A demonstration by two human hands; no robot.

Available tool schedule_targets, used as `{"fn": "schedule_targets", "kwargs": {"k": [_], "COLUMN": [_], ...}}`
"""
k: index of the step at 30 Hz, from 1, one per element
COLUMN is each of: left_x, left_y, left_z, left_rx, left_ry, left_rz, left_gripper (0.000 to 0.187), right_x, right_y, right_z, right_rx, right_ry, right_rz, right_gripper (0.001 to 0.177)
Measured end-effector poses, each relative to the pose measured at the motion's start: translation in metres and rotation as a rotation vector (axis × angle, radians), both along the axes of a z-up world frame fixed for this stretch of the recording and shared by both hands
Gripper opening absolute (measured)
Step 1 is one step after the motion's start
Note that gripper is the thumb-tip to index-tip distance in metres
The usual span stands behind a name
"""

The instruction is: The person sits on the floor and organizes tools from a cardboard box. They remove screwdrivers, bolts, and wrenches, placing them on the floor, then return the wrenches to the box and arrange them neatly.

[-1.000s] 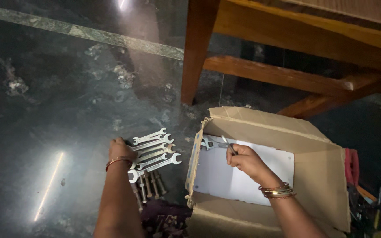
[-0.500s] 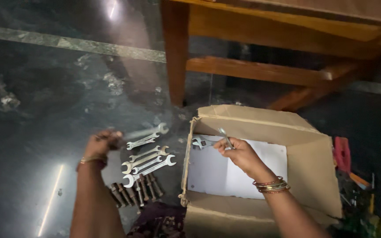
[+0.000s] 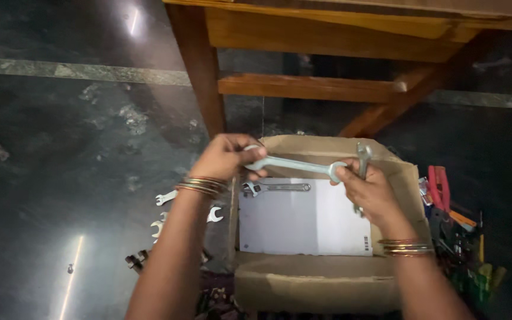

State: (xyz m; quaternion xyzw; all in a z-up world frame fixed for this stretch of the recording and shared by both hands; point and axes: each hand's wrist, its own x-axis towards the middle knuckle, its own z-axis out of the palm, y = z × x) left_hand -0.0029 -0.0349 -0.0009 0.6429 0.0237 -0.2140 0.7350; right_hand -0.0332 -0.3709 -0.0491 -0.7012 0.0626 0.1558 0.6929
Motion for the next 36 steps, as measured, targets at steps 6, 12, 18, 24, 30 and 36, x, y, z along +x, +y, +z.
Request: {"fn": "schedule_targets", "kwargs": {"k": [6,12,18,24,30,36], "left_x": [0.001,-0.007,-0.005,-0.001,-0.018,-0.021], "left_y": [-0.066,-0.084,-0.099,-0.105,-0.099,-0.1], "left_z": [-0.111,-0.279,-0.403,-0.422,-0.407,-0.326], "left_rx": [-0.004,1.267,1.63,1.691,0.936,1.013], "left_ry": [0.308,-0.405,-0.528,-0.272,0.341,0.504], "left_rz": [0.141,-0.68,-0.953,-1.109,0.236,0.055], "left_gripper": [0.029,0.037,0.024,0.029,0.078,0.069], "right_x": [0.002,0.011,0.014,0.005,0.001,-0.002], "right_y": [-0.032,-0.027,-0.006,0.001,0.001,0.004], "right_z": [-0.038,-0.108,-0.16,-0.183,-0.196,-0.198], "right_rx": [-0.509,-0.648,-0.838,-0.871,-0.919,-0.954], "right_ry": [0.393,0.448,0.429,0.352,0.364,0.283], "right_rz": [0.122,0.302,0.339,0.359,0.394,0.426], "right_gripper": [0.022,0.032,0.032,0.028,0.026,0.022]}}
